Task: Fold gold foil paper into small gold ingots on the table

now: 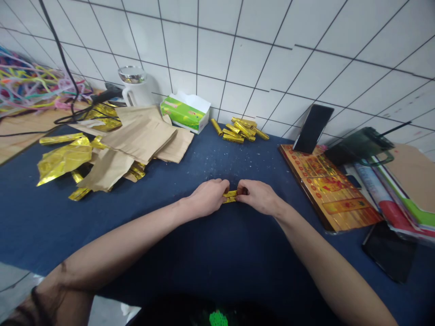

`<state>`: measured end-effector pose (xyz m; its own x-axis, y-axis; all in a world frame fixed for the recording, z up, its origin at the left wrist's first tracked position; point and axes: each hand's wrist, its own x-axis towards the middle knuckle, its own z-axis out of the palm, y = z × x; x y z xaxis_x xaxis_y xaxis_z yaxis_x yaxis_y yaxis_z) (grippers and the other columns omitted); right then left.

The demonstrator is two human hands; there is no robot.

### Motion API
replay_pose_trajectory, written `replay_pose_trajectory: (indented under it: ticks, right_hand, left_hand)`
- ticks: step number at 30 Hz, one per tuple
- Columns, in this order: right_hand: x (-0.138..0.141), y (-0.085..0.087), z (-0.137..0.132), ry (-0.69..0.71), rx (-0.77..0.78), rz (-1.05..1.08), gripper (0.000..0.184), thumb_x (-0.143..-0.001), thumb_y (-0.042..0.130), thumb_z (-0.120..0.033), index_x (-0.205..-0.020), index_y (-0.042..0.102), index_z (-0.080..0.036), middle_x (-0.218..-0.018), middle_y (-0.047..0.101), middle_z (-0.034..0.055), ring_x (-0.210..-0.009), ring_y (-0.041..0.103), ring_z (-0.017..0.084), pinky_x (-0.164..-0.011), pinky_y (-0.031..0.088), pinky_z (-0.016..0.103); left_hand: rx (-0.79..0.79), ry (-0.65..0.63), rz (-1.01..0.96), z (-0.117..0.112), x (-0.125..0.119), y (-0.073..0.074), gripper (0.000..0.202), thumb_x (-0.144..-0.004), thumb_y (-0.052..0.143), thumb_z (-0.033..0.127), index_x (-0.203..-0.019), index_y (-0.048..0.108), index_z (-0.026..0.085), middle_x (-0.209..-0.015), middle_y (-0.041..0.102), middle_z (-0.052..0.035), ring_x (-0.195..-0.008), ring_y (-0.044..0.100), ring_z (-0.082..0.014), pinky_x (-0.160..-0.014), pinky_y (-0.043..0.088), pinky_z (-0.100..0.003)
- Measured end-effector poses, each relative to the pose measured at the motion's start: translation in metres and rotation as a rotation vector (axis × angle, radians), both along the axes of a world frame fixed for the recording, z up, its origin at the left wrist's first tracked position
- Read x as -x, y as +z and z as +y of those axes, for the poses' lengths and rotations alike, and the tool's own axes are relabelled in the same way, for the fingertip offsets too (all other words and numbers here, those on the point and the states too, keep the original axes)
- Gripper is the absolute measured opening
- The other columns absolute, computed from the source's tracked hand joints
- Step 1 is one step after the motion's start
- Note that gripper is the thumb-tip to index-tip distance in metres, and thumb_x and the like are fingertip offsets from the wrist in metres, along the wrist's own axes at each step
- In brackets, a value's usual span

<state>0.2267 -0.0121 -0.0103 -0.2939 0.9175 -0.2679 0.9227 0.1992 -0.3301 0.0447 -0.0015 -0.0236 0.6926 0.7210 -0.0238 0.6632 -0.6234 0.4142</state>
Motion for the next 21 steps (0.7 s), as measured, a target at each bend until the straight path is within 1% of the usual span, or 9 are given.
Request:
replay_pose_trajectory:
  ticks: [6,13,16,21]
  right_hand:
    - [0.0029,0.0022,0.0016,0.010,0.004,-0.044,0.010,-0.071,0.057,-0.031,-0.075,0.053,-0.024,-0.073,0.061,-0.0039,-0.066,0.055,0.014,-0.051,0.031,0.023]
    - [0.0037,0.0025,0.0028,0.034,-0.013,-0.065,0.011,-0.071,0.057,-0.031,-0.078,0.051,-0.024,-0.073,0.060,-0.0036,-0.066,0.055,0.014,-0.051,0.031,0.023]
    - [0.0040,0.0016,0.0042,0.047,-0.021,-0.075,0.011,-0.072,0.056,-0.033,-0.076,0.050,-0.024,-0.072,0.060,-0.0037,-0.065,0.055,0.014,-0.050,0.030,0.023]
    - [0.0031,0.0002,0.0071,0.041,0.008,-0.070,0.011,-0.072,0.057,-0.032,-0.075,0.050,-0.024,-0.072,0.060,-0.0038,-0.067,0.055,0.014,-0.051,0.030,0.023]
  left_hand:
    - [-0.003,0.064,0.042,0.0017,-0.0026,0.0011,0.007,-0.078,0.048,0.020,-0.084,0.049,0.017,-0.079,0.054,-0.0027,-0.069,0.056,-0.0168,-0.060,0.043,-0.026]
    - [-0.015,0.088,0.105,0.0040,-0.0028,0.0011,0.010,-0.081,0.047,0.023,-0.088,0.050,0.017,-0.083,0.051,-0.0035,-0.071,0.056,-0.0159,-0.062,0.043,-0.026]
    - [-0.041,0.045,0.095,0.0033,-0.0019,0.0011,0.007,-0.081,0.044,0.018,-0.086,0.049,0.018,-0.081,0.051,-0.0026,-0.068,0.055,-0.0154,-0.061,0.042,-0.025]
    - [-0.108,-0.064,0.083,-0.0011,0.0026,0.0032,0.015,-0.080,0.039,0.010,-0.086,0.051,0.018,-0.080,0.049,-0.0029,-0.069,0.054,-0.0153,-0.062,0.043,-0.026]
